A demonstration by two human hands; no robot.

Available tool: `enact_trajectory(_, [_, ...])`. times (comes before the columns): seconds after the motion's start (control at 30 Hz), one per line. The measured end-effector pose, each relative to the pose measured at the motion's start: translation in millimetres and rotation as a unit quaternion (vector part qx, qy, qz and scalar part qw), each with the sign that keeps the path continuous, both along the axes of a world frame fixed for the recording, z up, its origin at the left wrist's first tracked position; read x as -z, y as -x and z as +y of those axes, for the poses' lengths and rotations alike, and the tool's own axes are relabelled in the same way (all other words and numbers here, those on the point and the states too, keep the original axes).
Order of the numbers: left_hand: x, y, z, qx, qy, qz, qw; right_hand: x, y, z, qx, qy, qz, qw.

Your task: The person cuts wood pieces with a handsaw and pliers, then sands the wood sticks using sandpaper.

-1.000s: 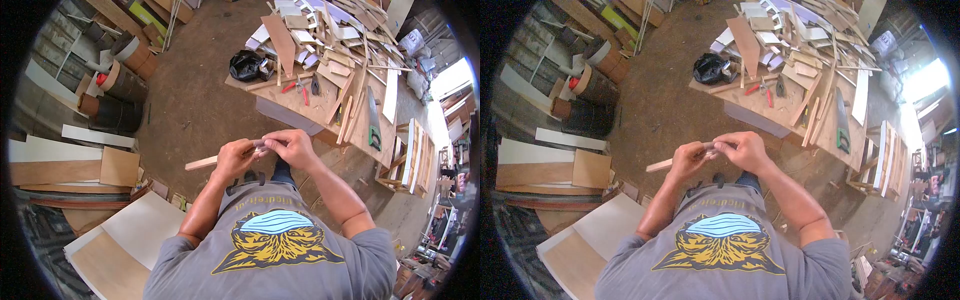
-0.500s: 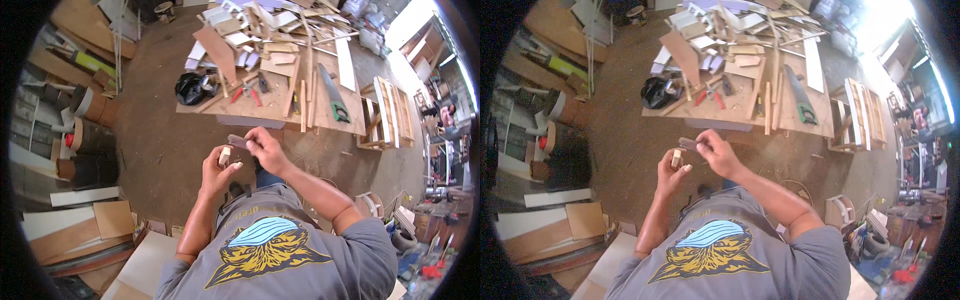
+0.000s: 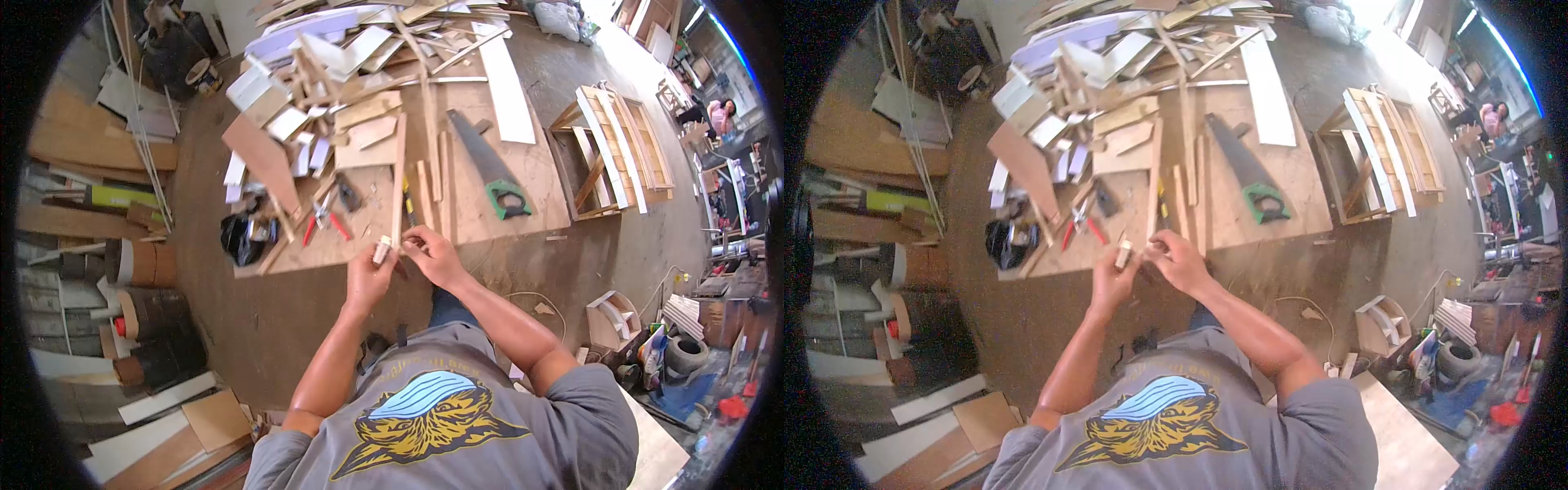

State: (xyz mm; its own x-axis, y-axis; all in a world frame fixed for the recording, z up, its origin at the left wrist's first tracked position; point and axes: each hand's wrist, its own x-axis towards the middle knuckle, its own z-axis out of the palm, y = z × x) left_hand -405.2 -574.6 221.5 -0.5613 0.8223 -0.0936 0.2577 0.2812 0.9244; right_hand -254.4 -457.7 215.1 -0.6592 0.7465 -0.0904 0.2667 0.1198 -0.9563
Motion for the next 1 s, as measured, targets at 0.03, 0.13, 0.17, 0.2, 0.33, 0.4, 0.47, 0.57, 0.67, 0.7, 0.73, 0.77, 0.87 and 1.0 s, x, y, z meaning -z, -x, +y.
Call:
enact_trajectory(0.03, [7, -6, 30, 0.042, 0.039, 0.017, 0.998, 16, -12, 30, 0.028, -0.02, -0.027, 0.999])
enact_trajectory(0.13, [17, -25, 108, 0.139, 0.14, 0.098, 0.975, 69, -58, 112, 0.088, -0.125, -0.261, 0.953])
enact_trajectory(0.17, [22, -30, 129, 0.155, 0.141, 0.064, 0.976, 86, -74, 131, 0.109, -0.17, -0.336, 0.92])
enact_trajectory(0.2, [27, -36, 145, 0.169, 0.143, 0.026, 0.975, 99, -88, 148, 0.112, -0.193, -0.371, 0.901])
enact_trajectory(0.33, [25, -58, 190, 0.194, 0.183, -0.008, 0.964, 148, -134, 193, 0.081, -0.31, -0.456, 0.83])
enact_trajectory(0.4, [48, -60, 194, 0.193, 0.189, 0.039, 0.962, 177, -148, 200, 0.053, -0.405, -0.449, 0.794])
enact_trajectory(0.47, [47, -59, 196, 0.191, 0.216, 0.015, 0.958, 194, -151, 206, 0.01, -0.391, -0.438, 0.809])
enact_trajectory(0.57, [60, -56, 189, 0.188, 0.223, -0.024, 0.956, 175, -136, 204, 0.043, -0.352, -0.346, 0.869])
enact_trajectory(0.67, [48, -54, 183, 0.207, 0.235, 0.011, 0.95, 144, -101, 191, 0.103, -0.165, -0.259, 0.946])
enact_trajectory(0.7, [48, -55, 179, 0.215, 0.194, 0.013, 0.957, 135, -89, 184, 0.117, -0.078, -0.236, 0.961])
enact_trajectory(0.73, [48, -55, 173, 0.222, 0.151, 0.016, 0.963, 125, -76, 177, 0.139, -0.024, -0.192, 0.971])
enact_trajectory(0.77, [49, -55, 167, 0.228, 0.105, 0.02, 0.968, 114, -63, 169, 0.159, 0.029, -0.147, 0.976])
enact_trajectory(0.87, [54, -49, 142, 0.204, 0.04, 0.024, 0.978, 102, -27, 138, 0.199, 0.159, 0.013, 0.967])
enact_trajectory(1.0, [28, -29, 86, 0.155, -0.011, 0.079, 0.985, 39, 17, 76, 0.189, 0.28, 0.141, 0.931])
